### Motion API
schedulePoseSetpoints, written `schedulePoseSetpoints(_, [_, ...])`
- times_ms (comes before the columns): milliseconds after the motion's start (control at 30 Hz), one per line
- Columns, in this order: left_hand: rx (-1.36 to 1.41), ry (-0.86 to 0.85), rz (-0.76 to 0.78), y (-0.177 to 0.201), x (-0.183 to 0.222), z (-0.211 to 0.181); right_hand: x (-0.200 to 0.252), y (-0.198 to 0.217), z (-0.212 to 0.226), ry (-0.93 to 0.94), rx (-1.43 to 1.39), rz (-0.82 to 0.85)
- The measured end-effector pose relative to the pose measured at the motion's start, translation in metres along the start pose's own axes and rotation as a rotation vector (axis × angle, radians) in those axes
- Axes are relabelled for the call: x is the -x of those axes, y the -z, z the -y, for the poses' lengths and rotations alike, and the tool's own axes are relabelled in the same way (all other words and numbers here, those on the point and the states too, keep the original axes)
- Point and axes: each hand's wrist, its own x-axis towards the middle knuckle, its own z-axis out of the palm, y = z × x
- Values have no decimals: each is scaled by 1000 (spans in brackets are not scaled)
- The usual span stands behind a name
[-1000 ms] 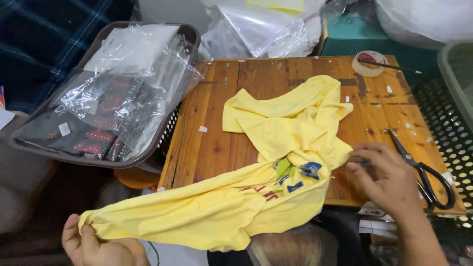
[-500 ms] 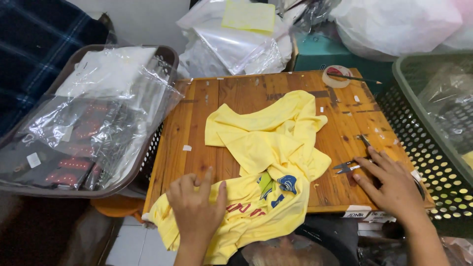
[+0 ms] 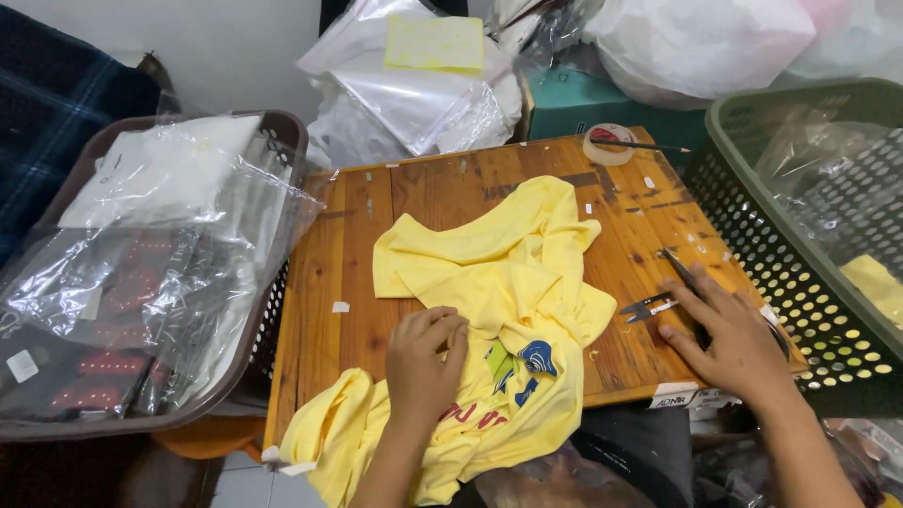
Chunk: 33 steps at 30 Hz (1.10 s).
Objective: Trimming excess threads and small fabric pieces from a yellow garment using scissors on a wooden workbench.
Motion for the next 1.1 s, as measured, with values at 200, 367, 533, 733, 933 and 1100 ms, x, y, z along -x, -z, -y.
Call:
schedulePoseSetpoints(200, [-157,23,340,-15,2,21,0,-10,3,67,247,-242])
schedulePoseSetpoints(367, [85,191,122,0,-6,-4,-2,-3,47,307,-106,-368])
schedulePoseSetpoints(533, [561,518,-207,24,-7,-32,1,18,114,530,-470,-373])
schedulePoseSetpoints(733, [645,338,-97,45,12,-68,14,34,167,721,-741,-270])
schedulePoseSetpoints(933, [922,597,96,48,35,-78,19,21,171,624,-853,-334])
schedulePoseSetpoints(1100, [903,601,43,47,47,-78,22,16,159,613,-921,-195])
